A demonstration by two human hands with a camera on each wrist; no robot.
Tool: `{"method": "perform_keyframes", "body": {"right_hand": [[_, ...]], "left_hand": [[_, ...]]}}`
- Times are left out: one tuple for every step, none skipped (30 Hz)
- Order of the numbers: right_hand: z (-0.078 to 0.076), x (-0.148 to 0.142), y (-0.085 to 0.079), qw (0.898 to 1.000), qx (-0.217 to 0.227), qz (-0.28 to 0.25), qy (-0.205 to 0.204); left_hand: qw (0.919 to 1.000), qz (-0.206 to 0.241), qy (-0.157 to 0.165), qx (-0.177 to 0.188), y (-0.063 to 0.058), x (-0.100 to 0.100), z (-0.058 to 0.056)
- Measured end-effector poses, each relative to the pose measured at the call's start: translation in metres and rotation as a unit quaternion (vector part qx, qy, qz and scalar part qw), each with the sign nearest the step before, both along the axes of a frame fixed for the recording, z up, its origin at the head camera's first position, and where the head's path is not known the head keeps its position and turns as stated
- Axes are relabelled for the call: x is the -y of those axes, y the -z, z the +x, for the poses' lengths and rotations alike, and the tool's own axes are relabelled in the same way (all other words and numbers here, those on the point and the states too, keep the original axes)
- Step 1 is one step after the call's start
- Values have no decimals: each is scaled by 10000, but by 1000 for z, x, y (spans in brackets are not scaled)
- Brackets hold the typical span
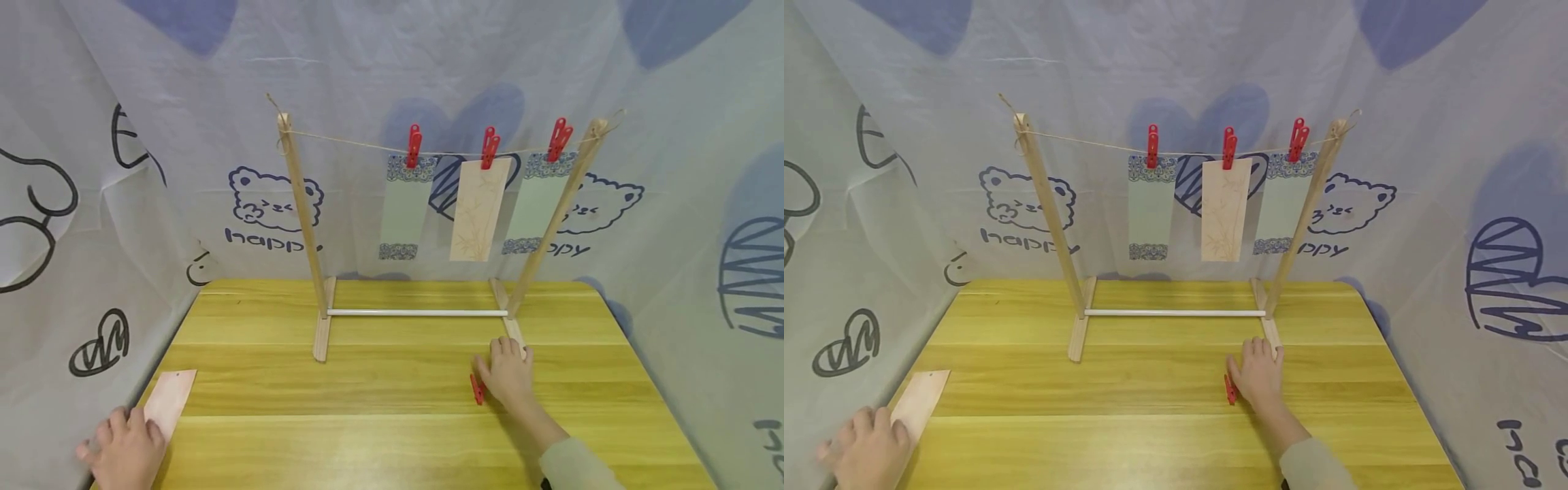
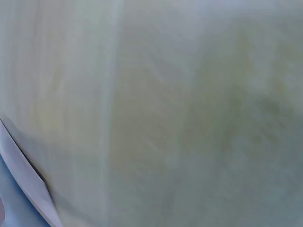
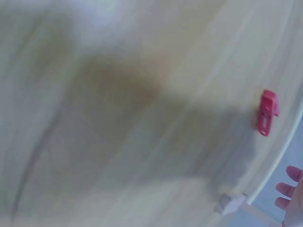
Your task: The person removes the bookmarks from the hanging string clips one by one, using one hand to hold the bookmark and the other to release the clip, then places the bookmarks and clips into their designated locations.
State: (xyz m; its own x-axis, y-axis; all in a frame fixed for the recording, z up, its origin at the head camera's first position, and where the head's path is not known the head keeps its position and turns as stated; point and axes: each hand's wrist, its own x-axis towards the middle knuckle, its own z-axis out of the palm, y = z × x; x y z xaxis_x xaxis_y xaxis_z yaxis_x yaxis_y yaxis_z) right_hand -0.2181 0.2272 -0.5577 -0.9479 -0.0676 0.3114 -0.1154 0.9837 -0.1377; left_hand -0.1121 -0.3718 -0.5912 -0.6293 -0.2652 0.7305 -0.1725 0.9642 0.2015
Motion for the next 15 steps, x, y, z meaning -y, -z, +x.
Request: {"method": "perform_keyframes", "body": {"right_hand": [[-1, -1, -3, 10000, -63, -22, 0], [-3, -1, -5, 9999, -135, -55, -14], [-4, -1, -8, 9998, -196, -97, -29], [-5, -1, -11, 9995, -265, -136, -56], [-7, -1, -14, 9993, -332, -160, -81], [-8, -1, -18, 9991, -392, -155, -100], [-10, -1, -22, 9987, -467, -173, -123], [-13, -1, -26, 9984, -527, -183, -133], [-15, -1, -30, 9980, -574, -211, -134], [-17, -1, -35, 9977, -619, -244, -138], [-19, -1, -40, 9974, -657, -257, -119], [-22, -1, -45, 9971, -700, -272, -113], [-24, -1, -50, 9967, -747, -306, -110], [-26, -1, -56, 9964, -778, -312, -104], [-28, -1, -61, 9960, -832, -301, -102]], "left_hand": [[10000, -54, 70, -1, -2, -3, -3], [9999, -59, 149, 8, -6, -6, -6], [9997, -2, 213, 139, -9, -9, -8], [9993, 49, 276, 233, -13, -13, -10], [9983, 150, 311, 464, -17, -16, -13], [9956, 314, 355, 812, -22, -20, -14], [9907, 467, 380, 1217, -27, -23, -16], [9854, 583, 414, 1545, -32, -26, -19], [9798, 651, 438, 1838, -36, -29, -22], [9755, 669, 483, 2040, -40, -31, -25], [9696, 694, 519, 2289, -43, -33, -29], [9658, 697, 585, 2430, -47, -35, -32], [9635, 687, 638, 2509, -49, -37, -36], [9610, 673, 697, 2591, -51, -39, -40], [9596, 654, 749, 2631, -53, -41, -43]]}}
